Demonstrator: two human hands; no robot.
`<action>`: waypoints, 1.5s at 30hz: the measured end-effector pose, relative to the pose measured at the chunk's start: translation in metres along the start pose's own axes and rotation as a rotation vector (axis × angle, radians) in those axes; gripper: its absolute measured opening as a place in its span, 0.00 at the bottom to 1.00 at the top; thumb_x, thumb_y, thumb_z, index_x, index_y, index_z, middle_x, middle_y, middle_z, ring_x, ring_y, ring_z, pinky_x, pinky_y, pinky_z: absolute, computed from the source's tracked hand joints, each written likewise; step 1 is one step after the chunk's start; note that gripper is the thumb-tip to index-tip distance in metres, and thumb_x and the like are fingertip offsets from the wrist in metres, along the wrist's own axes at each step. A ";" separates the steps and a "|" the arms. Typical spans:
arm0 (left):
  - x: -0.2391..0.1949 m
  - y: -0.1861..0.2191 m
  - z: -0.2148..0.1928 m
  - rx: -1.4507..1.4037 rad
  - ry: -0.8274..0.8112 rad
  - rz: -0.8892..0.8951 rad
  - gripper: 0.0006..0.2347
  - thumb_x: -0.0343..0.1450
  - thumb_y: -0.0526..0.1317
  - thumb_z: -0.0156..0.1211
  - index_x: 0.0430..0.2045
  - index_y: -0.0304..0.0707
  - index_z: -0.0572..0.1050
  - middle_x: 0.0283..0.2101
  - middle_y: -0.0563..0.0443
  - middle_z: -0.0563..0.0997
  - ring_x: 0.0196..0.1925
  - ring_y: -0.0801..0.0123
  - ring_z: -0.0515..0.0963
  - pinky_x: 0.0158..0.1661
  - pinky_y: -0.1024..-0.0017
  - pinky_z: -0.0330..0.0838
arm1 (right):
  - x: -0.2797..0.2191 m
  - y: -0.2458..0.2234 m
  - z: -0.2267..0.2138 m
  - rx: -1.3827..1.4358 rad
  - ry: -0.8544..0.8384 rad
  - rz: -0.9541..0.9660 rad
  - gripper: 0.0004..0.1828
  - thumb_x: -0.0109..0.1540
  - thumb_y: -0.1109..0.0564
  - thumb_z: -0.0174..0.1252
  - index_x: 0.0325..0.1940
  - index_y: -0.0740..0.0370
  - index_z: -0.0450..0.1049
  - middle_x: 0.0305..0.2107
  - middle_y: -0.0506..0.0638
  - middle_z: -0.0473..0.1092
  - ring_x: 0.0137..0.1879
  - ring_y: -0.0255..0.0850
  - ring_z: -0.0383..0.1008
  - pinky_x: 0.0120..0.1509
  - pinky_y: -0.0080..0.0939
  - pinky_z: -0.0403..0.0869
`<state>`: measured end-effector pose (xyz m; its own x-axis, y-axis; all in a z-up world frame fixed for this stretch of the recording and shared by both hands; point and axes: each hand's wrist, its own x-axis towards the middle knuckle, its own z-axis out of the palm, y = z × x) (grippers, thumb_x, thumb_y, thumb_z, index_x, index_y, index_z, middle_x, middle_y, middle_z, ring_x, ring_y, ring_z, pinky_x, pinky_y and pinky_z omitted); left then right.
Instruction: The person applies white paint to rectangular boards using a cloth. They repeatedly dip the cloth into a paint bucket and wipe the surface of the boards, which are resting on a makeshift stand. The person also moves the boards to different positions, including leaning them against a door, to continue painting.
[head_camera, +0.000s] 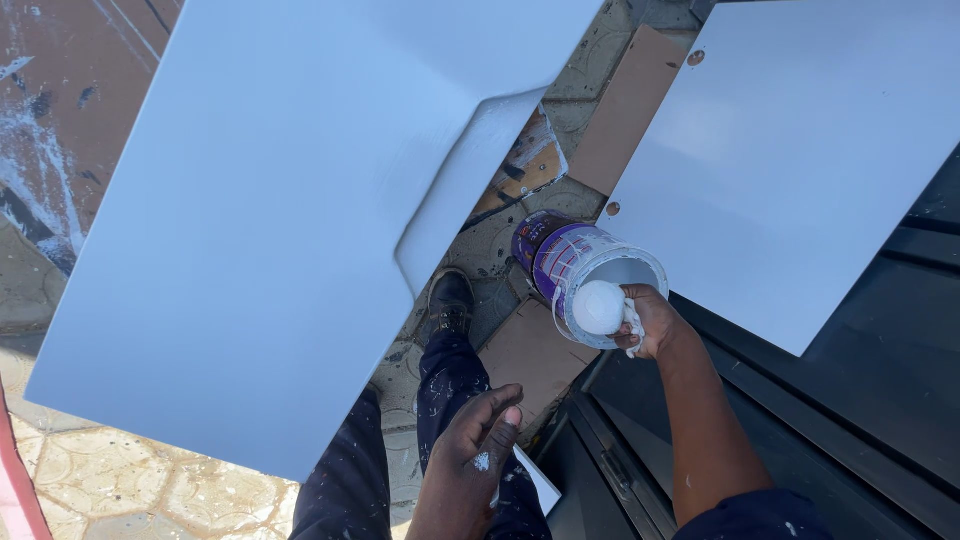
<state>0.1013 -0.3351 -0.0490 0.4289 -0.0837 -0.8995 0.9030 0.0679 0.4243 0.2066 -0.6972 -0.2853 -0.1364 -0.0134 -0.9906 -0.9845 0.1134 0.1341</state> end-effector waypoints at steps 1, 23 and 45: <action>-0.004 -0.002 -0.006 -0.035 -0.010 0.055 0.20 0.72 0.51 0.55 0.55 0.48 0.81 0.60 0.58 0.85 0.64 0.72 0.82 0.61 0.70 0.74 | -0.009 0.004 0.000 0.040 -0.051 -0.079 0.19 0.54 0.48 0.53 0.45 0.59 0.68 0.24 0.51 0.62 0.16 0.35 0.56 0.14 0.28 0.50; -0.093 -0.040 -0.175 -0.595 0.186 0.131 0.16 0.68 0.41 0.63 0.47 0.40 0.88 0.38 0.46 0.96 0.40 0.60 0.97 0.48 0.70 0.95 | -0.275 -0.038 0.406 -1.346 0.508 -1.903 0.22 0.60 0.69 0.60 0.58 0.58 0.76 0.41 0.55 0.72 0.49 0.51 0.75 0.48 0.48 0.73; -0.016 -0.087 -0.213 -0.488 -0.295 0.321 0.26 0.73 0.50 0.54 0.67 0.50 0.63 0.63 0.53 0.79 0.67 0.57 0.79 0.71 0.47 0.73 | -0.273 -0.003 0.412 -1.483 0.606 -1.791 0.21 0.58 0.60 0.63 0.56 0.54 0.77 0.37 0.49 0.73 0.38 0.47 0.76 0.34 0.47 0.73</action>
<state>0.0107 -0.1275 -0.0941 0.7269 -0.2489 -0.6400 0.6435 0.5724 0.5082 0.2923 -0.2844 -0.0270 0.8405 0.5399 -0.0452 0.5058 -0.8119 -0.2917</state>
